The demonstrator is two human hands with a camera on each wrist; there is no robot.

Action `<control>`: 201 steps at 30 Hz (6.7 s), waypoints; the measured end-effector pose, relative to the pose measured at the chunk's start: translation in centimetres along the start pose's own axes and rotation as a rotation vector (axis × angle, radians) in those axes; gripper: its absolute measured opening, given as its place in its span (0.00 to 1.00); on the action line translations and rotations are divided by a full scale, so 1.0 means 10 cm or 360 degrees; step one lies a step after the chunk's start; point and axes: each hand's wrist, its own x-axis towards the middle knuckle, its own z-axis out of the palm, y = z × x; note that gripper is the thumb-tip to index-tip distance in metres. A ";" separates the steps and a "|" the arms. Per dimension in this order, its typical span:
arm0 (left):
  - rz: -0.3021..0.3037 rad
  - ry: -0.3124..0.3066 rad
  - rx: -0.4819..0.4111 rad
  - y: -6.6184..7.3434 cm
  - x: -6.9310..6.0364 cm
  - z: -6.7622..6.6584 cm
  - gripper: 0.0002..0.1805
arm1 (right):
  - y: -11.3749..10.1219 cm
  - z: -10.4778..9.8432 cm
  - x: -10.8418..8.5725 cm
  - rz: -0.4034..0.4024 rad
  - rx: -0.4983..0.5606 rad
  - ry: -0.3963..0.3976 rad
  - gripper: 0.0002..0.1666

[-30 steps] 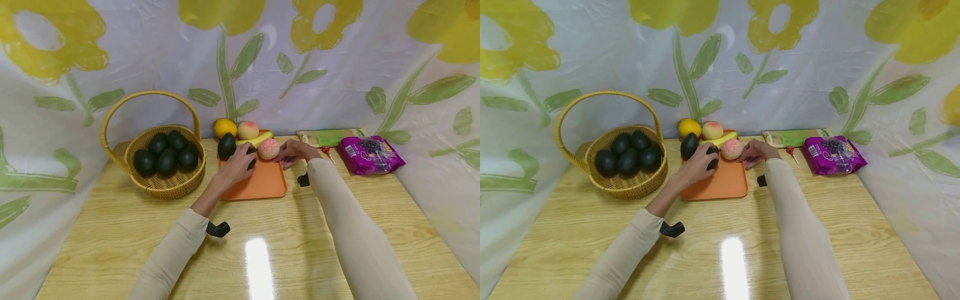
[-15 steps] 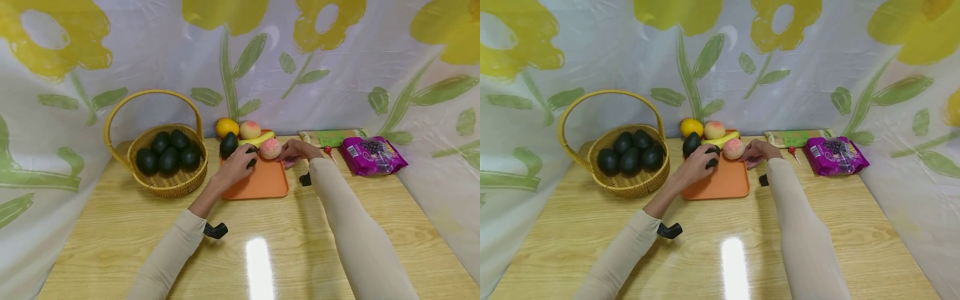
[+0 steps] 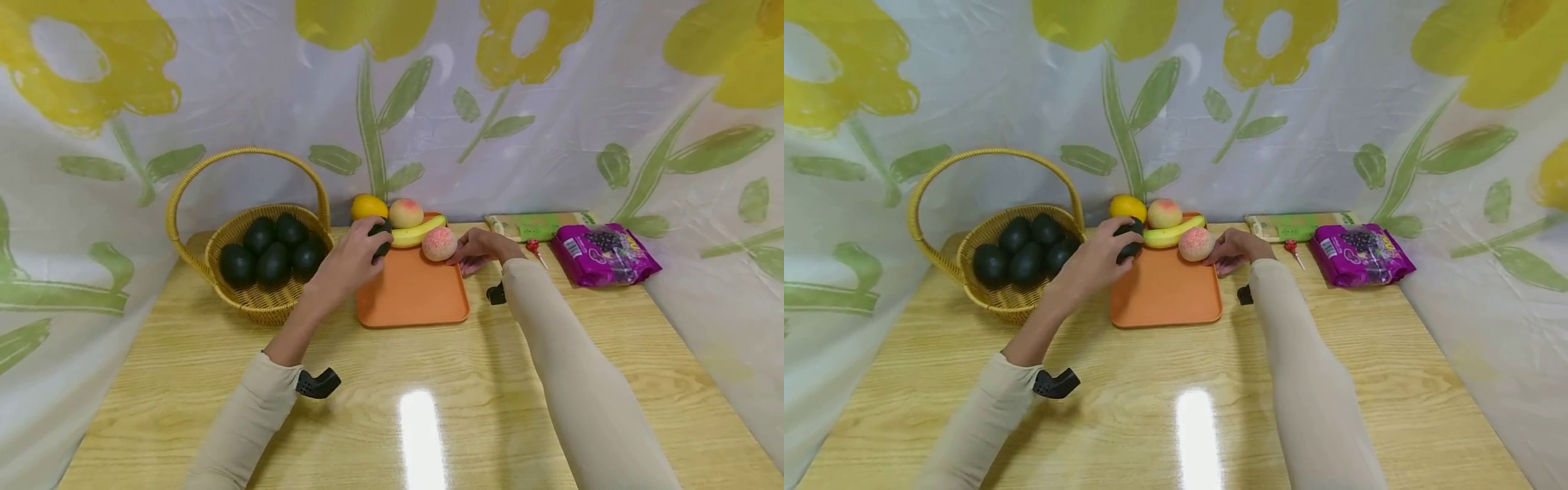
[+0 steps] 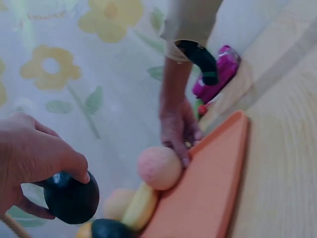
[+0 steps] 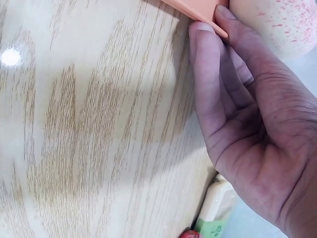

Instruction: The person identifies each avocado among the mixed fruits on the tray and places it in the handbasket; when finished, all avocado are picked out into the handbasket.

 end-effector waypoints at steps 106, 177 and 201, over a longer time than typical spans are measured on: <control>-0.0565 -0.0088 0.0358 -0.51 -0.53 -0.56 0.33 | 0.04 -0.01 0.02 0.0008 0.0032 -0.0033 0.11; -0.0389 -0.0320 0.0163 -0.36 0.33 0.66 0.23 | -0.01 -0.01 -0.04 -0.0042 0.0051 -0.0006 0.12; -0.0296 -0.0234 0.0019 -0.12 0.14 0.09 0.29 | -0.01 0.00 -0.05 -0.0018 0.0042 0.0000 0.12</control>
